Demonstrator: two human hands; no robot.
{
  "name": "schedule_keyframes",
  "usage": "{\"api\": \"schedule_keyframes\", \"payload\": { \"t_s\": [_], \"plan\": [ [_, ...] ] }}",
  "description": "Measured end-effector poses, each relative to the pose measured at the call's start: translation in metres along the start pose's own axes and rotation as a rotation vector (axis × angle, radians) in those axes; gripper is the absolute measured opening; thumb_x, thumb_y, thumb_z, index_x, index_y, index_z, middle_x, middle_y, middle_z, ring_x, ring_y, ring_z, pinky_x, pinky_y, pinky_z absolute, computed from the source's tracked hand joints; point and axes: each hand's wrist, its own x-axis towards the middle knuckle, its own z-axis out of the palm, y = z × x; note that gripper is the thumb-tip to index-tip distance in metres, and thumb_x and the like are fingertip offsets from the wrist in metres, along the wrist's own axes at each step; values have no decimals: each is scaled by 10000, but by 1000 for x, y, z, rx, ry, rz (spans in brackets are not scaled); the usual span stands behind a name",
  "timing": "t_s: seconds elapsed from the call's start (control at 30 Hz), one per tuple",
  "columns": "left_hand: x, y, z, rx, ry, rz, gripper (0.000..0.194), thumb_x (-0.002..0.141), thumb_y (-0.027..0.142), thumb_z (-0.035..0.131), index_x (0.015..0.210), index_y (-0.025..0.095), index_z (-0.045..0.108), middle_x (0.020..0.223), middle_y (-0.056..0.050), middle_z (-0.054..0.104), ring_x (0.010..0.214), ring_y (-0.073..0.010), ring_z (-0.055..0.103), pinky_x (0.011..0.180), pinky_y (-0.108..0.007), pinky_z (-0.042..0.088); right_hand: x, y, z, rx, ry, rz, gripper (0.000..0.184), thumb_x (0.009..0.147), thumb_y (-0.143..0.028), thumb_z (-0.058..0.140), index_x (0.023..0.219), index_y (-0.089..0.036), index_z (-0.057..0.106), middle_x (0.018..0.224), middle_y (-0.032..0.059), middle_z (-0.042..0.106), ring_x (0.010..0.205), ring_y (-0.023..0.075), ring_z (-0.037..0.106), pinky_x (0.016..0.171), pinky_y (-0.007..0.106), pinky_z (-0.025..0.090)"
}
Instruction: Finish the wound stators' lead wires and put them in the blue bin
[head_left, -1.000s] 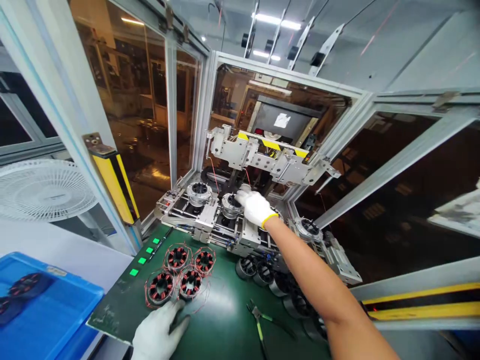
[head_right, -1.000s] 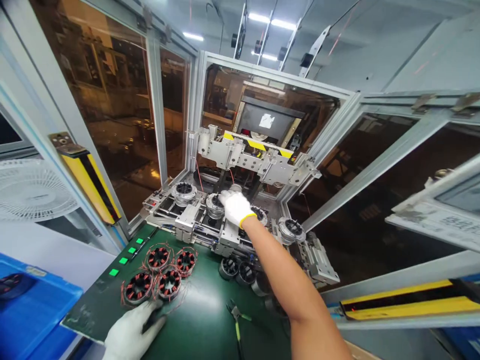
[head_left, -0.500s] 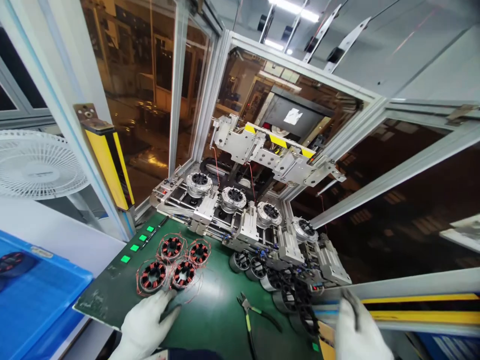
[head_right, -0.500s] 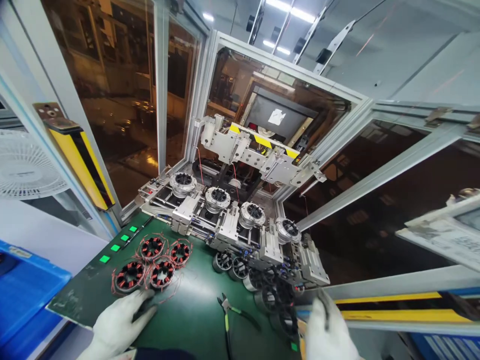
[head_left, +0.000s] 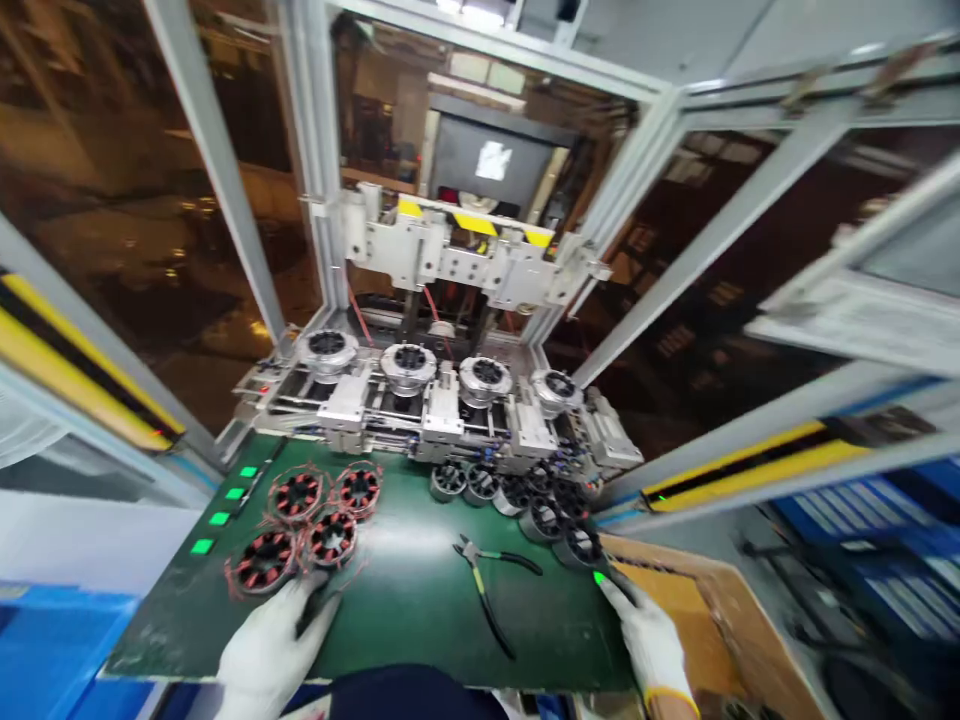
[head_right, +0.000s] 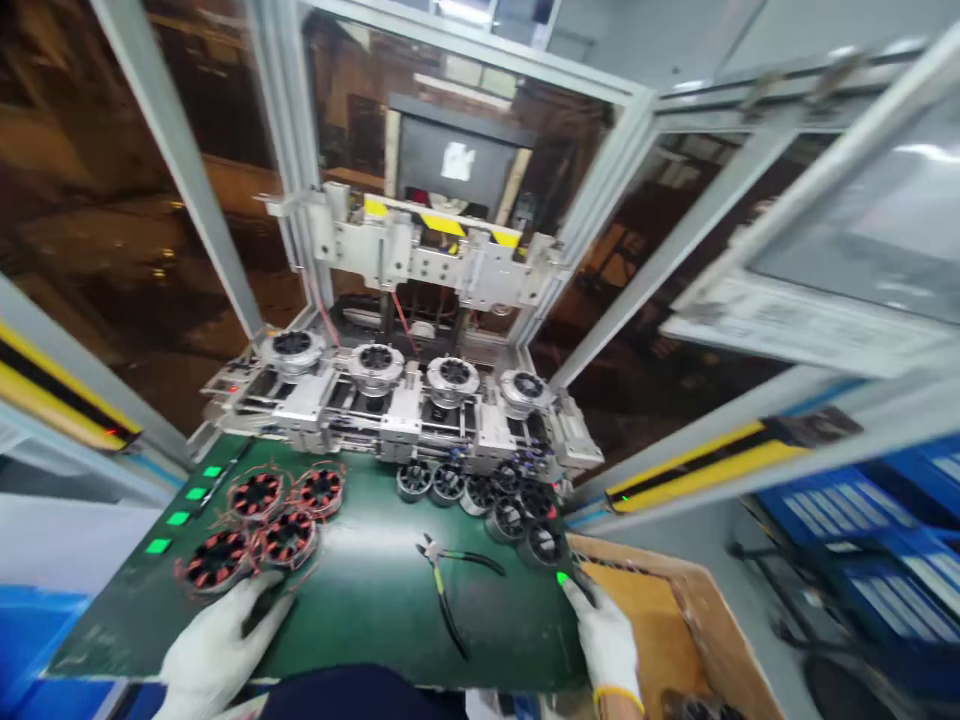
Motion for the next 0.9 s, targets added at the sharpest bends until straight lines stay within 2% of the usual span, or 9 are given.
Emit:
{"api": "schedule_keyframes", "payload": {
  "t_s": [0.07,0.13,0.27,0.53,0.9],
  "plan": [
    [4,-4,1,-24,-57,-11,411,855,523,406,1129,266,570,1173,-27,659,1050,-211,626,909,-324,459,-1,-5,2,118,-12,90,651,684,-599,471,1080,-129,685,1023,125,692,1022,312,617,913,385,487],
    [6,-7,3,-38,-83,-8,425,847,540,398,1133,269,558,1193,-25,648,1082,-216,614,942,-336,451,-2,-6,5,147,38,94,636,744,-589,446,1082,-103,677,1086,141,670,1095,306,577,949,356,454],
    [9,-14,6,-35,-76,19,438,847,546,383,1130,262,560,1198,-26,643,1093,-215,612,975,-343,444,-4,-3,13,144,113,107,560,832,-535,405,1080,-110,673,1121,150,654,1130,295,558,950,334,440],
    [12,-20,7,-46,-75,55,407,843,538,416,1118,272,555,1212,-32,637,1105,-207,608,989,-353,444,-3,9,21,150,95,137,578,861,-572,380,1162,-145,626,1169,143,632,1154,302,539,972,358,410],
    [2,-5,3,-3,84,57,392,840,500,448,1097,251,609,1123,-33,685,1006,-206,650,886,-314,489,-1,10,19,64,71,156,608,853,-578,360,1171,-134,627,1179,165,624,1148,328,533,951,376,418]
  ]
}}
